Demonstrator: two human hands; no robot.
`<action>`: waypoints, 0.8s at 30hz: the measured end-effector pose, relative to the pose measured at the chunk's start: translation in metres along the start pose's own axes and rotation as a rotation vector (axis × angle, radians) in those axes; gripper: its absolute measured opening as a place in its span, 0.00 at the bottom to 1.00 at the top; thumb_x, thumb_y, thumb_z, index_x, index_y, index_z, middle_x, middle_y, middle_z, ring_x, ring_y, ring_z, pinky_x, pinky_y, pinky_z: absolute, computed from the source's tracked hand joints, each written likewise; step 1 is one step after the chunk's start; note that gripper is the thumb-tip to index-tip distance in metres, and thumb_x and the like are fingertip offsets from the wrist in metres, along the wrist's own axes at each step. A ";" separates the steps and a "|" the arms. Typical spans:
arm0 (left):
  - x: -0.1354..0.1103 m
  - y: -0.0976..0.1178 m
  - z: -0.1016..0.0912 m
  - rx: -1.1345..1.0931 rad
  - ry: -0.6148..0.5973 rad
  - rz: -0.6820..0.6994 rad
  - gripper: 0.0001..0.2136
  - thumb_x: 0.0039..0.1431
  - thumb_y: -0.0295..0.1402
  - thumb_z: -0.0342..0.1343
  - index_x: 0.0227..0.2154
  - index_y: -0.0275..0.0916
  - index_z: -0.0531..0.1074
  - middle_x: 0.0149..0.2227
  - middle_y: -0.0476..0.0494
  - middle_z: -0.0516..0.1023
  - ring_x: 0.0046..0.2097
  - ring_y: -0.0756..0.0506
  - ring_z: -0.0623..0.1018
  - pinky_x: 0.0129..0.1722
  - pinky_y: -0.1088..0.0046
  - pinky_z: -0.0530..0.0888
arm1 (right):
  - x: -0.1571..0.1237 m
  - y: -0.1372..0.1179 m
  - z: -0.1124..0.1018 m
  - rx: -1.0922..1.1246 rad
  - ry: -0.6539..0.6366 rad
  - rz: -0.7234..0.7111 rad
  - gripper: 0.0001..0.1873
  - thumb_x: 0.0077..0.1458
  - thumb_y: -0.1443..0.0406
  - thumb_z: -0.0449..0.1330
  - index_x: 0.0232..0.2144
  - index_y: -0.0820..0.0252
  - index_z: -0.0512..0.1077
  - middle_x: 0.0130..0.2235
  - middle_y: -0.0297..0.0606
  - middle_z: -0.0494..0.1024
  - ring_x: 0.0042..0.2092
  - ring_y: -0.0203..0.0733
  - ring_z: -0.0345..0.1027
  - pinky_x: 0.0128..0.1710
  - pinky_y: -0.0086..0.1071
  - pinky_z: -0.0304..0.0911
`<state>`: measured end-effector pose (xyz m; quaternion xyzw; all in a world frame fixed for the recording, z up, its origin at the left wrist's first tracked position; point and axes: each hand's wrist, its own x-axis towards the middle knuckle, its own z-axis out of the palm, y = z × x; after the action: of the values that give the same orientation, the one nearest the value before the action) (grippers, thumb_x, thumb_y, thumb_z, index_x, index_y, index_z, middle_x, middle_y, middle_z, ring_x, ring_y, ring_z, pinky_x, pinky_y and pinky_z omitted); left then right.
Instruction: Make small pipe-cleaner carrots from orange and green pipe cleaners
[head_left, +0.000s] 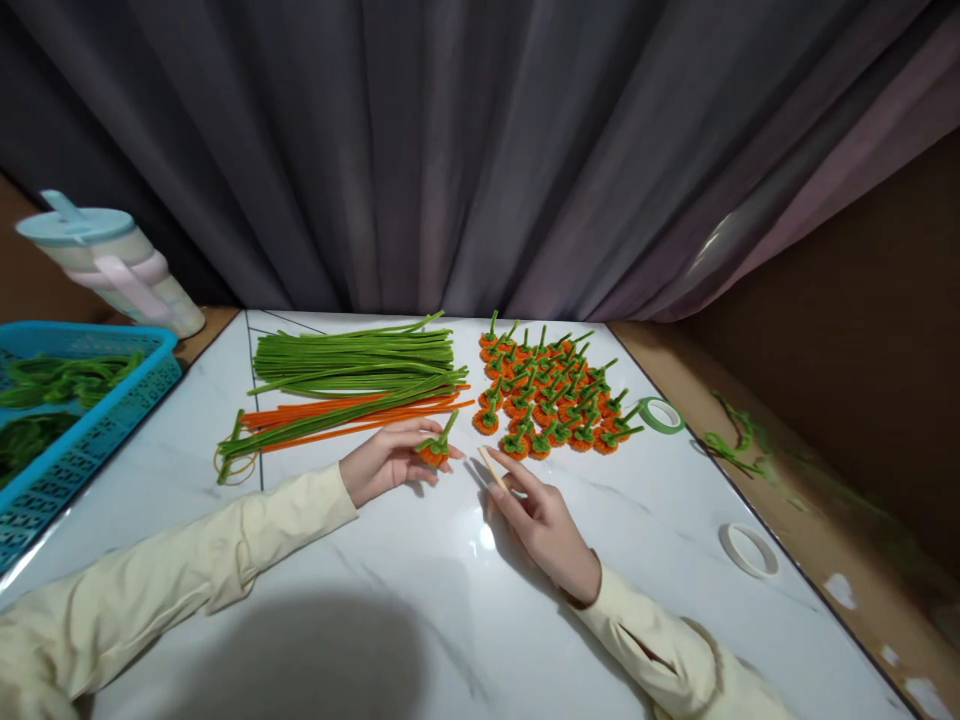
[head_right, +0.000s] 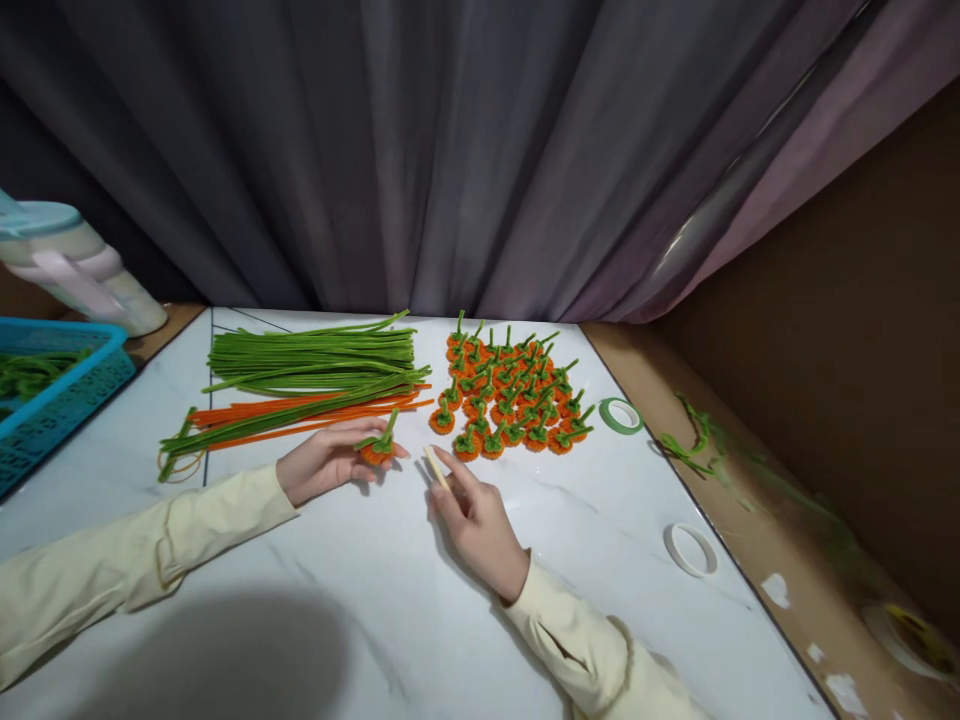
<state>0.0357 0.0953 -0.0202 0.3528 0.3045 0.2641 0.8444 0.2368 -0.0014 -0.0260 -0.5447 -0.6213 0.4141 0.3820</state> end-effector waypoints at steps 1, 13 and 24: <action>0.001 0.000 -0.002 -0.046 -0.057 -0.044 0.08 0.51 0.28 0.55 0.34 0.32 0.65 0.34 0.32 0.78 0.30 0.46 0.78 0.26 0.77 0.74 | 0.000 0.002 0.000 -0.093 0.047 -0.049 0.23 0.60 0.60 0.48 0.56 0.62 0.59 0.26 0.34 0.70 0.22 0.32 0.59 0.23 0.26 0.60; -0.001 -0.008 0.002 0.027 -0.313 -0.257 0.09 0.52 0.29 0.53 0.36 0.32 0.64 0.32 0.30 0.78 0.21 0.52 0.72 0.16 0.80 0.70 | -0.003 0.000 0.001 -0.506 0.095 -0.583 0.20 0.56 0.74 0.49 0.51 0.59 0.61 0.44 0.46 0.69 0.44 0.45 0.63 0.41 0.38 0.64; -0.006 -0.009 0.021 0.182 -0.379 -0.417 0.12 0.53 0.34 0.53 0.37 0.36 0.58 0.28 0.36 0.77 0.16 0.55 0.62 0.10 0.80 0.66 | -0.003 -0.010 0.007 -0.313 -0.076 -0.715 0.16 0.56 0.77 0.48 0.45 0.62 0.64 0.42 0.47 0.69 0.44 0.43 0.60 0.41 0.38 0.64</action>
<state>0.0483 0.0765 -0.0135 0.4001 0.2299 -0.0139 0.8871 0.2268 -0.0057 -0.0190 -0.3299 -0.8413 0.1750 0.3909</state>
